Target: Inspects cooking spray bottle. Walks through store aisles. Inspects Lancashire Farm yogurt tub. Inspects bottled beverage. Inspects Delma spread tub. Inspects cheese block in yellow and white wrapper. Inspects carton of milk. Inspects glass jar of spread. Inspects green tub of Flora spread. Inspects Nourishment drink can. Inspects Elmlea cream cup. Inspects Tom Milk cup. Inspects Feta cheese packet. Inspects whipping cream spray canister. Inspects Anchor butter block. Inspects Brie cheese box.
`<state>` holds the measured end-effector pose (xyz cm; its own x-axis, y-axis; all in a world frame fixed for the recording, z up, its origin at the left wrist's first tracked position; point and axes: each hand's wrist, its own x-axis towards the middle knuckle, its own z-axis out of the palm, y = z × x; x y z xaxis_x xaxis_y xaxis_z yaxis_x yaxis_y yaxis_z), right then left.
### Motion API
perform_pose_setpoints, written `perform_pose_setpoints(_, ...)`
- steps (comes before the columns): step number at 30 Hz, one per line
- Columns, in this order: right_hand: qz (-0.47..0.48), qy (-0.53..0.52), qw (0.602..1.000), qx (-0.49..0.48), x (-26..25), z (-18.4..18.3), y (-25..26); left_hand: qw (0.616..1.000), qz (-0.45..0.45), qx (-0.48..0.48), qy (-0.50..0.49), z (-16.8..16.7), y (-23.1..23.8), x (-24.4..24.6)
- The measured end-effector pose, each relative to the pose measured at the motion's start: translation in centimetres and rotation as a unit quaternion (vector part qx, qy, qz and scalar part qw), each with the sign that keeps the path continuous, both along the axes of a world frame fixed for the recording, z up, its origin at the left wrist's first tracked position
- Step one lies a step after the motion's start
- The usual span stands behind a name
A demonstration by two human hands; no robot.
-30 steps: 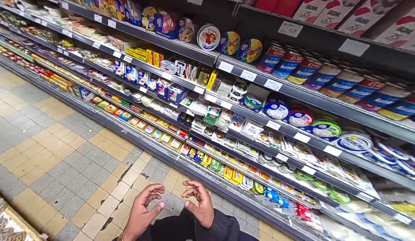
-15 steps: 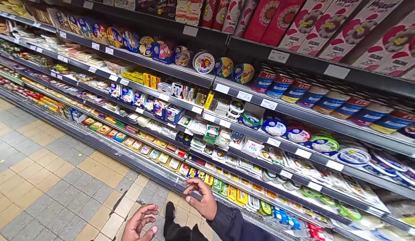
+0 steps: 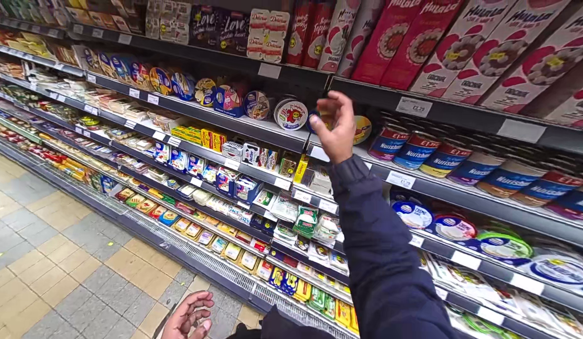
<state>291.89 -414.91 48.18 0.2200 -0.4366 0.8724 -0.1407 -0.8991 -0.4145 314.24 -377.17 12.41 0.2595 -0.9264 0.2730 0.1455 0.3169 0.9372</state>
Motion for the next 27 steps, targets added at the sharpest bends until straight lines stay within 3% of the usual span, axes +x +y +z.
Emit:
perform_pose_setpoints(3, -0.085, -0.047, 0.995, -0.034, 0.5, 5.6, -6.1, 1.0, 0.009, -0.004, 0.006, -0.1, -2.1, 0.9)
perform_pose_setpoints(5, -0.121, -0.078, 0.99, -0.004, 0.8, 8.6, -9.4, 1.0, 0.018, -0.006, 0.008, -0.1, -3.4, 1.5)
perform_pose_setpoints(9, -0.188, -0.087, 0.978, 0.018, 0.7, 11.7, -14.1, 0.999, 0.032, -0.003, 0.016, -0.7, -5.7, 2.4)
perform_pose_setpoints(19, -0.351, -0.013, 0.936, 0.019, 3.2, 12.3, -16.0, 0.999, 0.038, -0.009, 0.027, -1.4, -10.5, 3.9)
perform_pose_setpoints(27, -0.413, 0.013, 0.909, 0.049, 4.2, 12.9, -16.4, 0.999, 0.018, -0.029, 0.041, -1.5, -11.2, 5.7)
